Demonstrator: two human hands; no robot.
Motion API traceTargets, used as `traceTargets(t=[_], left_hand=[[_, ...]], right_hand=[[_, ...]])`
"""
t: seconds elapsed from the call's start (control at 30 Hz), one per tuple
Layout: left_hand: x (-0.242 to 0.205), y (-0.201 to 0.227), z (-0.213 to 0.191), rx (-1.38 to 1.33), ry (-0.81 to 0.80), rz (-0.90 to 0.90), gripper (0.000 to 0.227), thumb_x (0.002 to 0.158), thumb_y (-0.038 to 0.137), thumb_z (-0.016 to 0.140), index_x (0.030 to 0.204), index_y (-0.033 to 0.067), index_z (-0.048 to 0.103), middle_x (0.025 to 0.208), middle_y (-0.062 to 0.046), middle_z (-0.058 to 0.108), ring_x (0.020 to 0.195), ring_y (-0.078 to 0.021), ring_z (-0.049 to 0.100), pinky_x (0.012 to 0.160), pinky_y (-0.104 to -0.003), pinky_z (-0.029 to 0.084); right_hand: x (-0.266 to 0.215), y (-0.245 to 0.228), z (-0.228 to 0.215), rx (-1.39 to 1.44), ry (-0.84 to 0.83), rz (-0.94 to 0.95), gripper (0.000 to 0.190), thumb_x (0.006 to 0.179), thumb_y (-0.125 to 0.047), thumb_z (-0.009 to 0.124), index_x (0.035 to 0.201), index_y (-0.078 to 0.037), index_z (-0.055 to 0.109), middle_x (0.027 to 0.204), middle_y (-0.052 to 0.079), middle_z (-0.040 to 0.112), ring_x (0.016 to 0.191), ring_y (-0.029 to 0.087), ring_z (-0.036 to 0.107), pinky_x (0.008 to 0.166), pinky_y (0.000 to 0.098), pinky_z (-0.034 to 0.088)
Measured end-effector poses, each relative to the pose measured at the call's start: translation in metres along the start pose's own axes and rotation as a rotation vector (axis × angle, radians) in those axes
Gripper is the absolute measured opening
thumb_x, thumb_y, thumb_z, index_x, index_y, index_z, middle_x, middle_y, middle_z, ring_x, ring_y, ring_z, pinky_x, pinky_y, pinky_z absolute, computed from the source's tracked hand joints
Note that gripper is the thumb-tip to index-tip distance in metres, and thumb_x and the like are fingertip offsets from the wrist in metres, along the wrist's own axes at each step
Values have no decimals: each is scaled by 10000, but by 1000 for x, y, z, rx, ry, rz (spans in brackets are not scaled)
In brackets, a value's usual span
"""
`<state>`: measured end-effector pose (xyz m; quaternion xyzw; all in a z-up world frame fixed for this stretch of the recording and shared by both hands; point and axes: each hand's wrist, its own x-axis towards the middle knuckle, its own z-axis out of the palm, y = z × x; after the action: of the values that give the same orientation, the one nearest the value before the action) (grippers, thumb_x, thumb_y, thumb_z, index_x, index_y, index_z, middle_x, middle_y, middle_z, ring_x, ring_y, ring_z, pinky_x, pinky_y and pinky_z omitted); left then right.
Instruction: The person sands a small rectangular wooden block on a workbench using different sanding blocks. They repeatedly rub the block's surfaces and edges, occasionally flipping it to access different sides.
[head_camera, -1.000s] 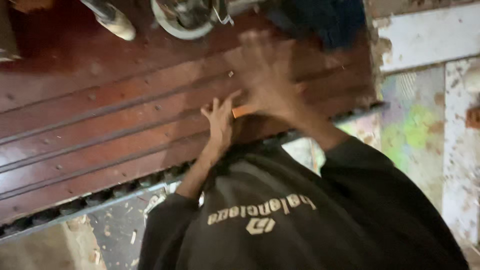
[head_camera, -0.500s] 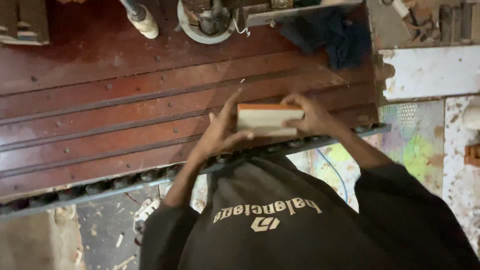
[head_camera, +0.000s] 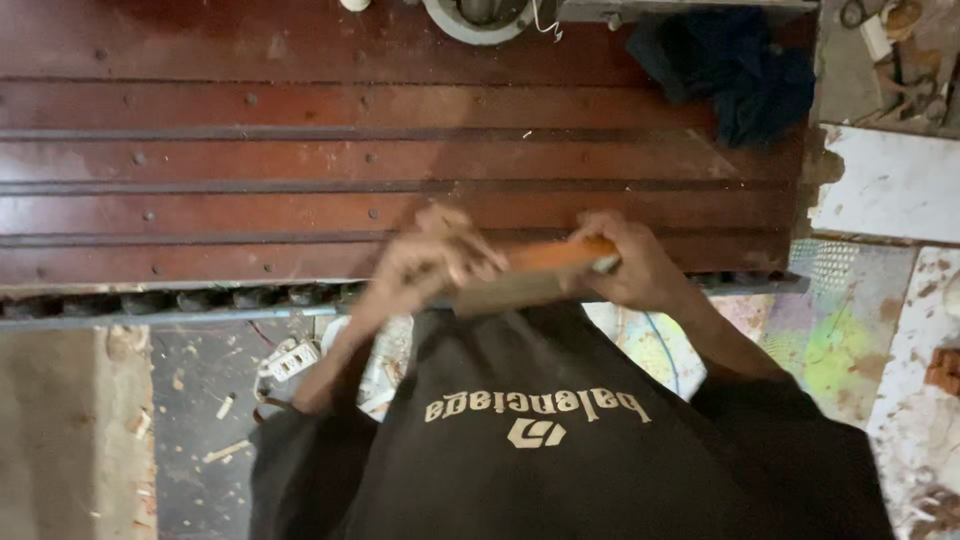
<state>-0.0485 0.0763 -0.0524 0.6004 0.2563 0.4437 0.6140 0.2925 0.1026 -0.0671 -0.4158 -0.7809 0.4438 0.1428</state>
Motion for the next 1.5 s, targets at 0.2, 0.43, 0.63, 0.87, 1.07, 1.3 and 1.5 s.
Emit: traceTargets(t=[0.2, 0.43, 0.63, 0.87, 1.07, 1.3, 1.5], left_hand=[[5, -20, -45, 995, 139, -284, 466, 866, 342, 793, 1273, 143, 684, 1157, -77, 690, 1255, -320, 554, 1113, -688, 236], [-8, -137, 8, 1201, 241, -229, 446, 861, 306, 817, 1245, 154, 648, 1235, -68, 662, 1240, -348, 492, 973, -563, 309], [22, -161, 34, 1385, 349, -95, 464, 822, 349, 725, 1248, 182, 643, 1281, -44, 658, 1200, -303, 529, 976, -639, 309], [27, -96, 37, 1064, 335, -455, 454, 866, 429, 779, 1180, 118, 677, 1198, -33, 704, 1203, -302, 534, 1030, -653, 332], [39, -67, 66, -53, 593, -297, 407, 920, 360, 769, 1199, 79, 672, 1101, -81, 765, 1018, -228, 710, 901, -454, 570], [27, -33, 44, 1207, 543, -432, 466, 787, 432, 903, 1155, 196, 740, 970, -39, 747, 951, -246, 659, 948, -444, 460], [28, -61, 21, 1174, 293, 40, 792, 775, 450, 859, 1418, 84, 577, 1387, -117, 594, 1273, -370, 475, 1061, -560, 267]], right_hand=[[64, -7, 16, -338, 179, -162, 534, 934, -557, 784, 1233, -153, 603, 1186, 76, 676, 1247, 316, 579, 1226, 616, 351], [72, -43, -54, -682, 361, -14, 701, 1021, -427, 444, 1657, -168, 305, 1737, 206, 156, 1635, 351, 78, 1188, 755, -23], [146, -66, 63, -961, 303, -403, 883, 1032, -849, 267, 1703, -275, 264, 1762, -24, 207, 1614, 248, 88, 1142, 749, -110], [59, -1, 22, -913, 559, -319, 793, 982, -770, 452, 1593, -277, 346, 1665, 97, 317, 1558, 281, 308, 1216, 722, 43], [8, -22, 54, 497, 772, -163, 858, 973, -383, 806, 1586, -107, 274, 1565, 199, 379, 1468, 270, 397, 1238, 461, 342], [28, -2, -5, -413, 376, 189, 431, 950, -332, 810, 1264, -73, 668, 1181, 132, 701, 1038, 303, 668, 890, 475, 538], [34, 18, -14, -735, 121, -68, 784, 926, -449, 622, 1590, -141, 343, 1494, 164, 455, 1396, 352, 428, 1198, 582, 233]])
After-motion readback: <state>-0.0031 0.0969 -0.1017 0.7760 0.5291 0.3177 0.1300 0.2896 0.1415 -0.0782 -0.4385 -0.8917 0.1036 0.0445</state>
